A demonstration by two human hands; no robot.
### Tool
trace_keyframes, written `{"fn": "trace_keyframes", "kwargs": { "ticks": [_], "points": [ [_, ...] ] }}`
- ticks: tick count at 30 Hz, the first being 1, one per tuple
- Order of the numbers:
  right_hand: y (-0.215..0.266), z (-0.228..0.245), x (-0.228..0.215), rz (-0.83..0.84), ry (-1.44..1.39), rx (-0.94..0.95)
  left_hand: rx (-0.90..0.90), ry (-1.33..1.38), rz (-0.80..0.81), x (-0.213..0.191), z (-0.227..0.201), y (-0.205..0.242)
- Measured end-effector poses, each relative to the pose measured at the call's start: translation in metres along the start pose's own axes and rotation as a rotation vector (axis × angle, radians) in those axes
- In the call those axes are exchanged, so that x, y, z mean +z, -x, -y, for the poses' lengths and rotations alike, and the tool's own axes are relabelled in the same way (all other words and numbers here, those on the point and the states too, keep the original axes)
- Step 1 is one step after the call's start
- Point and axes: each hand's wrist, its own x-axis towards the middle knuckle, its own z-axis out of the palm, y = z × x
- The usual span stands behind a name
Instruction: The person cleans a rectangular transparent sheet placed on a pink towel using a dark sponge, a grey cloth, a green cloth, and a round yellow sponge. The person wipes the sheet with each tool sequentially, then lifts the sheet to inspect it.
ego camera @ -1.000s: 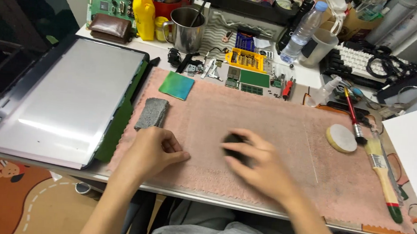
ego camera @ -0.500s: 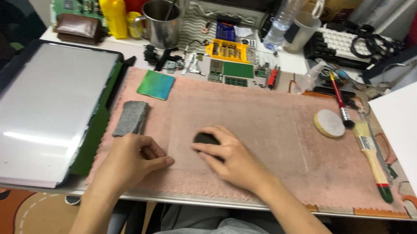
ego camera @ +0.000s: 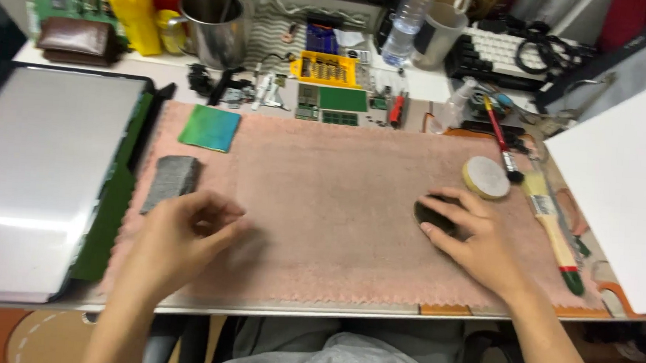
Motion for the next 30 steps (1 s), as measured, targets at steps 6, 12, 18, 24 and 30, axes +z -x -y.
{"fn": "trace_keyframes", "kwargs": {
  "ticks": [6,12,18,24,30],
  "points": [
    [-0.057,0.079,0.045,0.119,-0.099,-0.134,0.184,0.061,-0.057,0.007,0.011,-0.003],
    [-0.116,0.131,0.140,0.245,-0.210,-0.412,0.332,0.122,-0.039,0.010,0.029,-0.012],
    [-0.117,0.122,0.163,0.303,-0.239,-0.520,0.212,0.074,-0.037,0.010,0.029,-0.013],
    [-0.080,0.051,0.082,0.321,-0.097,-0.222,0.143,0.086,-0.026,0.010,0.026,-0.013],
    [-0.026,-0.045,0.003,0.080,0.049,-0.053,0.133,0.074,0.004,0.009,0.022,-0.014]
  ]
}}
